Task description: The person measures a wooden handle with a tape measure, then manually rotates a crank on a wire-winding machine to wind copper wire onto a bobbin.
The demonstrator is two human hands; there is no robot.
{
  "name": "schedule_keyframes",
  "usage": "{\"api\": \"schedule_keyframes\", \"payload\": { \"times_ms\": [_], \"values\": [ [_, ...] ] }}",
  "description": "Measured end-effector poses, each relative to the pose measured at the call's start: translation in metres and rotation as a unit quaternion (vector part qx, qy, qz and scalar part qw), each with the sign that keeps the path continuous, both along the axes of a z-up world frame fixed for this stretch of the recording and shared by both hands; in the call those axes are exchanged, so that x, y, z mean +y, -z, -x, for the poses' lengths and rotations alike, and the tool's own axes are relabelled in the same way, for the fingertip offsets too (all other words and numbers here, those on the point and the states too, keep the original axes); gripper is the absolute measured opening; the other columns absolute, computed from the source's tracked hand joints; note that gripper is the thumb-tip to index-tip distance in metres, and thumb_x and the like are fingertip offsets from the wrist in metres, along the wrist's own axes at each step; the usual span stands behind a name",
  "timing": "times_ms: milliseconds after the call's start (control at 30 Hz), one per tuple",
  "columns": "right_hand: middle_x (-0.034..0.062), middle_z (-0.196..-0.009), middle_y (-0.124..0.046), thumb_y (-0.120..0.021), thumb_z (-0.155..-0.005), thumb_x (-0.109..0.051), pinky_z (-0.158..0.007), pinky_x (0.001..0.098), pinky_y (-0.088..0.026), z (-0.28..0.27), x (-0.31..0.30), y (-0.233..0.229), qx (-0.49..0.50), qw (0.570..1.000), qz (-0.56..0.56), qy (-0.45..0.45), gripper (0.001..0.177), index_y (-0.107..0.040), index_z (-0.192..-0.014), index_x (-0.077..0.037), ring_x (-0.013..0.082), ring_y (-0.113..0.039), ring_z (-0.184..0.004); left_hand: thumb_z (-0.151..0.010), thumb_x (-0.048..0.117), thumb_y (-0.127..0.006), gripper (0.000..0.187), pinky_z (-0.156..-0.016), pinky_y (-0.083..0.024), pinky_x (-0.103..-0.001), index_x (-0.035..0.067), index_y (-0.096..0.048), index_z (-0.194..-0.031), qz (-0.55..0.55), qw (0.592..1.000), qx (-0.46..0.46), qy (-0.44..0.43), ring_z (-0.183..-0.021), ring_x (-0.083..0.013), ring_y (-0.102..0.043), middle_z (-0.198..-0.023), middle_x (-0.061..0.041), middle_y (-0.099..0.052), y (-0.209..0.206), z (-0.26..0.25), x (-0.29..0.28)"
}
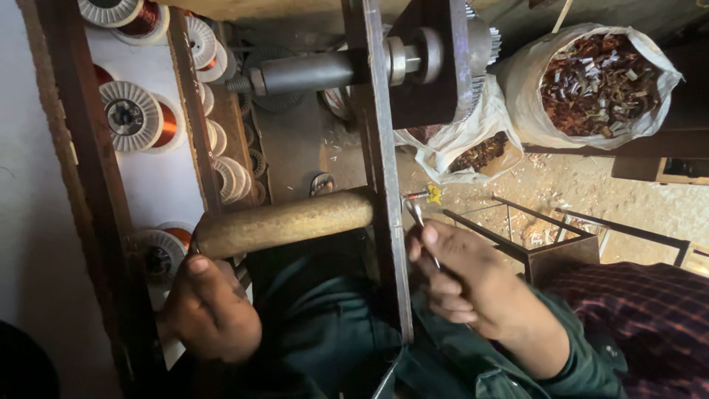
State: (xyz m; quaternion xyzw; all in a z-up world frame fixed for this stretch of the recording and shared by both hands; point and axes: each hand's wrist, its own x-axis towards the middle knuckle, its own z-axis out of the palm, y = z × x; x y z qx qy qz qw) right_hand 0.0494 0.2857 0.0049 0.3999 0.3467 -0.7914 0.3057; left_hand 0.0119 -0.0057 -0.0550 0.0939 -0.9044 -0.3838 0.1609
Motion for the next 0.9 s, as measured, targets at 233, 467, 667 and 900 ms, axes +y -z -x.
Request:
{"api": "schedule_keyframes", "payload": {
  "times_ms": [233,467,667,900],
  "values": [
    [0.0025,-0.082,-0.056,-0.041,-0.116,-0.027,-0.063,0.0272,-0.042,-0.034,-0.01,0.101,0.435,0.659,-0.601,-0.122,0.031,-0.06,-0.106,-0.005,0.0133,-0.054,-0.066,-0.118,0.035,-0.048,0.059,-0.054,-0.041,-0.034,-0.001,-0.059,-0.073,0.013,0.998,-0.034,-0.043,-0.05,-0.0223,-0.052,-0.052,-0.009,-0.051,0.013,-0.009,-0.002],
    [0.0046,-0.068,-0.05,-0.054,-0.103,-0.026,-0.053,0.0288,-0.032,-0.038,-0.022,0.105,0.48,0.709,-0.484,0.182,0.021,-0.058,-0.103,-0.005,0.0165,-0.044,-0.055,-0.119,0.03,-0.048,0.045,-0.063,-0.049,-0.035,-0.003,-0.076,-0.109,0.045,0.999,0.021,0.003,-0.069,-0.0279,-0.067,-0.079,-0.016,-0.069,0.017,-0.006,-0.012],
    [0.0039,-0.07,-0.055,-0.046,-0.11,-0.036,-0.057,0.0313,-0.045,-0.027,-0.014,0.06,0.368,0.771,-0.487,-0.18,0.035,-0.059,-0.1,-0.005,0.0147,-0.055,-0.058,-0.12,0.029,-0.043,0.044,-0.064,-0.047,-0.031,-0.002,-0.074,-0.116,0.004,0.999,0.03,0.039,-0.072,-0.0216,-0.064,-0.083,-0.011,-0.068,0.009,-0.003,-0.006],
    [0.007,-0.079,-0.057,-0.04,-0.114,-0.037,-0.07,0.0327,-0.047,-0.011,-0.035,0.088,0.391,0.778,-0.484,-0.09,0.038,-0.054,-0.101,-0.004,0.0144,-0.052,-0.075,-0.116,0.04,-0.044,0.051,-0.047,-0.034,-0.026,0.0,-0.068,-0.095,-0.068,0.997,-0.013,0.016,-0.048,-0.0124,-0.048,-0.056,-0.002,-0.051,-0.014,0.01,0.009]
  ]
}}
